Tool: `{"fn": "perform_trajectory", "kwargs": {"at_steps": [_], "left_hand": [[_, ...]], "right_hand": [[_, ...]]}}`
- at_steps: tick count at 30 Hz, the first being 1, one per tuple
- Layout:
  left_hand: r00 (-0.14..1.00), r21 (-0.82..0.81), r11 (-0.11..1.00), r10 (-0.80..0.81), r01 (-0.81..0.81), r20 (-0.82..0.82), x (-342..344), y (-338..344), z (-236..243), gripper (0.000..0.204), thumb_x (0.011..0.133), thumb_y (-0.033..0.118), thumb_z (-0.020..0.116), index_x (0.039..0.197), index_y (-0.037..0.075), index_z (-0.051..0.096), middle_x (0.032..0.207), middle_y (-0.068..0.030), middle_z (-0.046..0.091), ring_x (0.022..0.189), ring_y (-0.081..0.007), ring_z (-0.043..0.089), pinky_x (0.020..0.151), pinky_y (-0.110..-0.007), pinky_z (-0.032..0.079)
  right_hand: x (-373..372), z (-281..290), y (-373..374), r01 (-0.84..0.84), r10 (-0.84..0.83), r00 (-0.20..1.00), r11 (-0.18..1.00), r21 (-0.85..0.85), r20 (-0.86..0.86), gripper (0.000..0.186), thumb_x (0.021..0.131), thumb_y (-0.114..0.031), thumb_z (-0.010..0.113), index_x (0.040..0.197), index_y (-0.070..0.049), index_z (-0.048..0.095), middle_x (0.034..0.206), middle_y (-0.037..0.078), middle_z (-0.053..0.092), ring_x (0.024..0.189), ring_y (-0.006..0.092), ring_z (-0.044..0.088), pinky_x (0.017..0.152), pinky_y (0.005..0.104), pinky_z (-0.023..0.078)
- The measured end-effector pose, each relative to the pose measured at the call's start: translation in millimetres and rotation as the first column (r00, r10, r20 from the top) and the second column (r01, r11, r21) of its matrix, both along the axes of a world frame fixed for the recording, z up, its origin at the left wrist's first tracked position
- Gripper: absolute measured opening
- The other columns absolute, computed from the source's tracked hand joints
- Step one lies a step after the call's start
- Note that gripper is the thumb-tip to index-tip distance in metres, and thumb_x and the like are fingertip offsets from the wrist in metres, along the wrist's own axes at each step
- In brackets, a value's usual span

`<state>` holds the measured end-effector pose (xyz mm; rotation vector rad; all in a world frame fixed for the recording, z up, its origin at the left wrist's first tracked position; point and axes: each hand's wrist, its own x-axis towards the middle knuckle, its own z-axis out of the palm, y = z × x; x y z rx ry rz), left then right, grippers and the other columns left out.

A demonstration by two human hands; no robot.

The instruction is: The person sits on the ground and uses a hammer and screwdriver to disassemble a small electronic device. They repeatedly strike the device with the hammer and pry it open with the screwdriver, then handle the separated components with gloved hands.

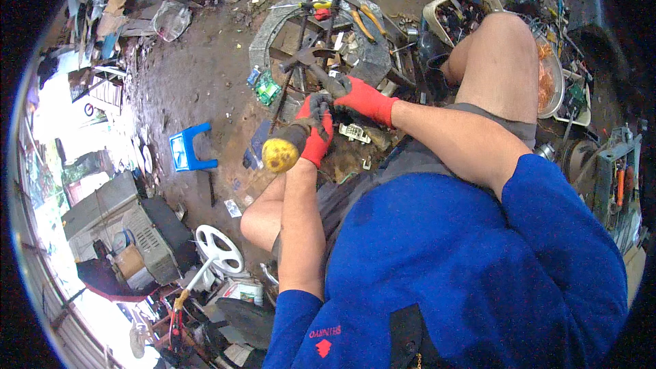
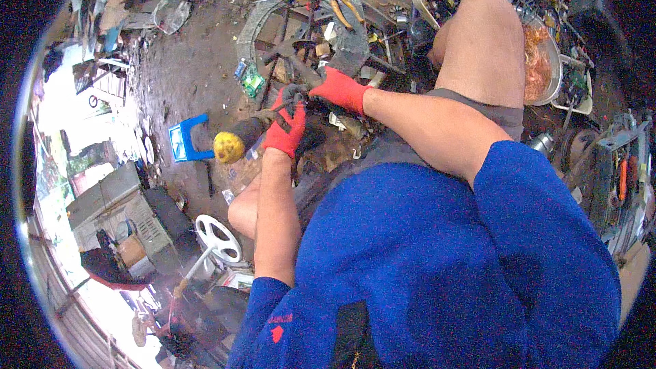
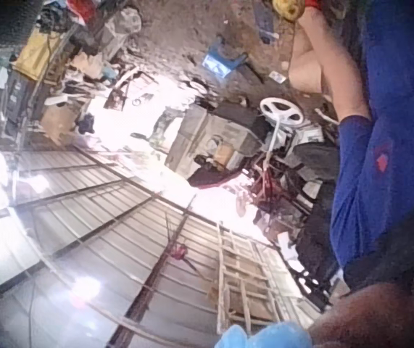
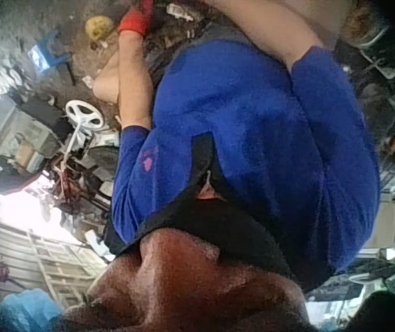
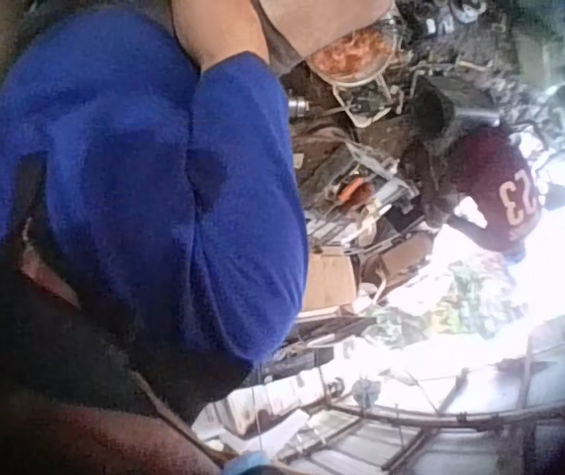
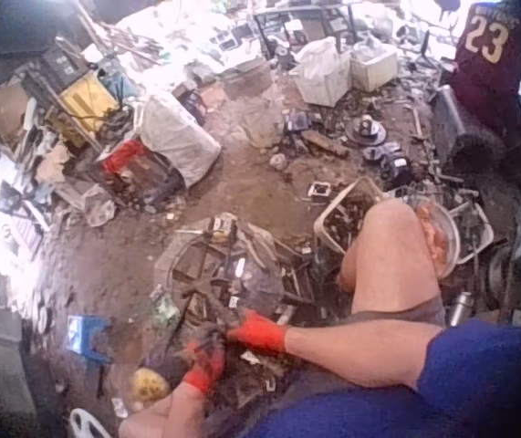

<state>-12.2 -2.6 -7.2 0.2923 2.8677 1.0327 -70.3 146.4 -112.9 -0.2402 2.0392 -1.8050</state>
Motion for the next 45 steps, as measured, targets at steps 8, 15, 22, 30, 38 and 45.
{"fn": "perform_trajectory", "kwargs": {"at_steps": [8, 15, 22, 30, 38, 45], "left_hand": [[0.939, -0.376, 0.911, 0.266, -0.170, 0.219, 4, 6, 22, 0.040, 0.088, 0.033, 0.051, 0.114, 0.002, 0.053, 0.110, -0.0245, 0.059, 0.102, -0.0414, 0.057, 0.088, -0.047, 0.046], [0.948, -0.205, 0.956, 0.250, -0.209, 0.198, 5, 4, 38, 0.045, 0.085, 0.025, 0.056, 0.123, 0.004, 0.047, 0.114, -0.0228, 0.059, 0.106, -0.0381, 0.056, 0.091, -0.043, 0.046], [0.968, -0.105, 0.966, 0.243, -0.235, 0.070, 9, -3, 15, 0.041, 0.086, 0.025, 0.055, 0.119, 0.002, 0.050, 0.112, -0.0234, 0.060, 0.104, -0.0380, 0.058, 0.089, -0.044, 0.047], [0.967, -0.114, 0.973, 0.217, -0.203, 0.134, 8, 1, 31, 0.041, 0.086, 0.025, 0.055, 0.119, 0.002, 0.049, 0.106, -0.0235, 0.062, 0.098, -0.0389, 0.060, 0.085, -0.045, 0.048], [0.969, -0.083, 0.970, 0.234, -0.228, 0.075, 16, -10, 16, 0.046, 0.086, 0.028, 0.054, 0.124, 0.002, 0.047, 0.110, -0.0237, 0.061, 0.102, -0.0384, 0.059, 0.088, -0.045, 0.047], [0.978, -0.048, 0.978, 0.206, -0.204, 0.045, 18, -3, 9, 0.048, 0.085, 0.028, 0.055, 0.126, 0.003, 0.047, 0.112, -0.0222, 0.060, 0.104, -0.0385, 0.058, 0.089, -0.045, 0.046]], "right_hand": [[6, 87, 36, 0.043, -0.033, 0.996, 0.992, -0.120, 0.083, 0.059, 0.079, -0.022, 0.070, 0.129, -0.001, 0.047, 0.115, 0.011, 0.061, 0.105, 0.0181, 0.056, 0.092, 0.0313, 0.043], [13, 249, 107, 0.223, -0.217, 0.967, 0.974, 0.032, -0.130, 0.055, 0.089, -0.017, 0.062, 0.138, -0.005, 0.039, 0.126, 0.008, 0.054, 0.112, 0.0172, 0.052, 0.097, 0.0317, 0.041], [38, 383, 156, 0.230, -0.266, 0.874, 0.964, -0.135, -0.407, 0.036, 0.095, -0.014, 0.051, 0.129, -0.005, 0.048, 0.108, 0.010, 0.062, 0.080, 0.0160, 0.063, 0.064, 0.0288, 0.053], [71, 349, 143, -0.133, 0.463, 0.837, 0.690, 0.711, -0.293, 0.044, 0.082, -0.019, 0.064, 0.120, -0.002, 0.048, 0.094, 0.017, 0.065, 0.085, 0.0286, 0.065, 0.080, 0.0377, 0.049], [61, 386, 183, 0.014, -0.068, 0.888, 0.993, -0.121, -0.455, 0.037, 0.096, -0.015, 0.043, 0.131, -0.003, 0.042, 0.123, 0.016, 0.054, 0.107, 0.0258, 0.059, 0.089, 0.0379, 0.050], [87, 320, 145, 0.089, 0.447, 0.755, 0.655, 0.751, -0.480, 0.050, 0.083, -0.018, 0.063, 0.125, 0.000, 0.045, 0.095, 0.019, 0.064, 0.087, 0.0285, 0.063, 0.081, 0.0346, 0.049]]}}
